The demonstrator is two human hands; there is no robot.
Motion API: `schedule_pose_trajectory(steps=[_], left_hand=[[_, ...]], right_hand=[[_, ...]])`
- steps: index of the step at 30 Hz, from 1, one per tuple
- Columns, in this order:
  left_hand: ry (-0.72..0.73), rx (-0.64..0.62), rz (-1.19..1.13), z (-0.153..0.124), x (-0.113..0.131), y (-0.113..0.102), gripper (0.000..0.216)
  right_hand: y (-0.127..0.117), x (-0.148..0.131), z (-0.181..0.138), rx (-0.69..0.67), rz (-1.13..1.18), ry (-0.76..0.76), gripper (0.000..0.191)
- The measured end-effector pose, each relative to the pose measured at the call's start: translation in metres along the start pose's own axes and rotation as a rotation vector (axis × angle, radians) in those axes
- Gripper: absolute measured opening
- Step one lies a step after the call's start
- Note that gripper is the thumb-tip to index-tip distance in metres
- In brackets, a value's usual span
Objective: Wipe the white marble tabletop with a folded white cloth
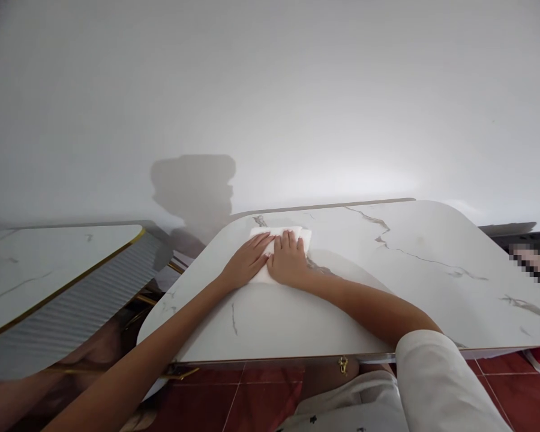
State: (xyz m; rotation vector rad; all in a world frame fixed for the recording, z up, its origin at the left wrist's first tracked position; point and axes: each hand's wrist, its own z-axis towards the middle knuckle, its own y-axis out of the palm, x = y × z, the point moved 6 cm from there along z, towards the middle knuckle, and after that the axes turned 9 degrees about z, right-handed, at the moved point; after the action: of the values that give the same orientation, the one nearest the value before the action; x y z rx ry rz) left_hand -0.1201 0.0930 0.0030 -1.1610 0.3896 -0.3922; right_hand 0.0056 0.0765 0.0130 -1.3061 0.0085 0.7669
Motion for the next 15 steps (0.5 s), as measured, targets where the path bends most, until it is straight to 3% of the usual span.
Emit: schedule_pose_trajectory(steps=[9, 15], left_hand=[[-0.072, 0.008, 0.062, -0.084, 0.020, -0.032, 0.055], [-0.151, 0.026, 0.116, -0.127, 0.042, -0.045, 0.060]], right_hand=[[0.002, -0.055, -0.054, -0.058, 0.071, -0.142, 0.060], [0.001, -0.070, -0.084, -0.156, 0.154, -0.209, 0.063]])
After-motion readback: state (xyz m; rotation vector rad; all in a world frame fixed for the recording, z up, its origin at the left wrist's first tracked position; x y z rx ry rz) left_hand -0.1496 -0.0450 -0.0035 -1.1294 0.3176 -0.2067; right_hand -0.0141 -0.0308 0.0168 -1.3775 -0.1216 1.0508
